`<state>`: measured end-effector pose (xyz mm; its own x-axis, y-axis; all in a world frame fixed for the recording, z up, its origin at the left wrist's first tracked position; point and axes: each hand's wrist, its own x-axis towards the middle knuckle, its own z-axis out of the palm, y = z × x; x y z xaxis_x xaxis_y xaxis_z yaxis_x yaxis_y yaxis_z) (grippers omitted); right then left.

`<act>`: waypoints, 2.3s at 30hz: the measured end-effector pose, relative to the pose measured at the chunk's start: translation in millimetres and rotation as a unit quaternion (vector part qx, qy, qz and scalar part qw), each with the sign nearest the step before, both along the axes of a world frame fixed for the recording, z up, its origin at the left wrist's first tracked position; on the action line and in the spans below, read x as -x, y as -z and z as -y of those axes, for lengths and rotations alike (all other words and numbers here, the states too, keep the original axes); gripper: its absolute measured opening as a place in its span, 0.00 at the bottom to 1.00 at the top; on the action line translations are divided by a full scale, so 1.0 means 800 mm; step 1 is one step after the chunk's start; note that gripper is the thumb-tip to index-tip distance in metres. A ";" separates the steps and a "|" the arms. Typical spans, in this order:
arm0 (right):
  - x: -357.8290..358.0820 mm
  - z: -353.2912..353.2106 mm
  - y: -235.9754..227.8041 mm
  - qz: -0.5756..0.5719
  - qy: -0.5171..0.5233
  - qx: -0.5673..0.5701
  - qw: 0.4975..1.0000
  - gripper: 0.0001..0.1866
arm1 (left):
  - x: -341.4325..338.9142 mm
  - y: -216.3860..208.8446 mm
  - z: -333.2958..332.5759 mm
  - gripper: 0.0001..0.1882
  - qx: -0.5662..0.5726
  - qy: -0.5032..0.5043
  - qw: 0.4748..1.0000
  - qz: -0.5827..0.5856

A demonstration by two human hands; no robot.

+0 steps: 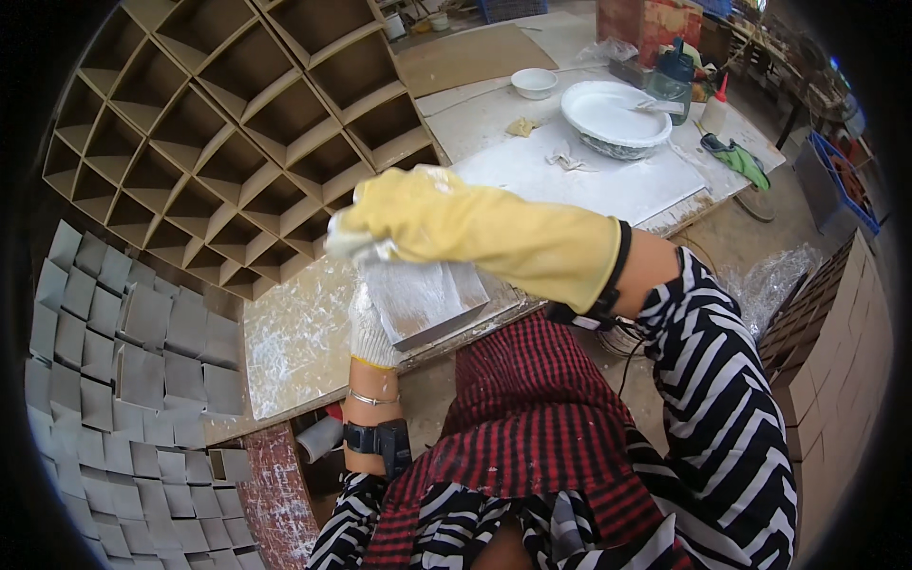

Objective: Applying a white paste or glue to the sides of small wooden square boxes using a sponge or cloth.

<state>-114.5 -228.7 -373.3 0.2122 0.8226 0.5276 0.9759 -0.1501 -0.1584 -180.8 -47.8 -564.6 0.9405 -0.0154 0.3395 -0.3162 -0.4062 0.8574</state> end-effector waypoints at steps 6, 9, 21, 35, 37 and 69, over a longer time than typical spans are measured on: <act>-0.015 0.017 -0.015 -0.087 0.099 -0.078 0.988 0.29 | 0.031 -0.108 0.054 0.25 0.558 0.034 0.804 -0.200; 0.034 0.011 -0.016 -0.067 0.033 0.048 0.996 0.27 | 0.027 -0.105 0.043 0.26 0.416 -0.013 0.885 -0.208; 0.028 -0.004 -0.011 -0.026 0.089 -0.036 0.995 0.21 | 0.004 -0.011 -0.019 0.23 0.322 -0.006 0.933 -0.159; 0.052 0.024 0.017 -0.022 0.015 -0.100 0.995 0.23 | 0.010 -0.080 0.025 0.23 0.237 0.032 0.969 -0.056; 0.042 0.019 0.016 -0.029 0.048 -0.088 0.995 0.29 | 0.015 -0.104 0.045 0.23 0.428 -0.098 0.895 -0.080; 0.043 0.085 0.018 -0.264 -0.163 -0.066 0.948 0.13 | 0.016 -0.078 -0.012 0.27 0.637 -0.001 0.764 -0.099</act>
<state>-148.8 -296.8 -387.6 0.2201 0.8242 0.5218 0.7467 0.2019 -0.6338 -193.8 -38.1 -502.2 0.9750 0.2107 -0.0704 -0.1302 0.7986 0.5877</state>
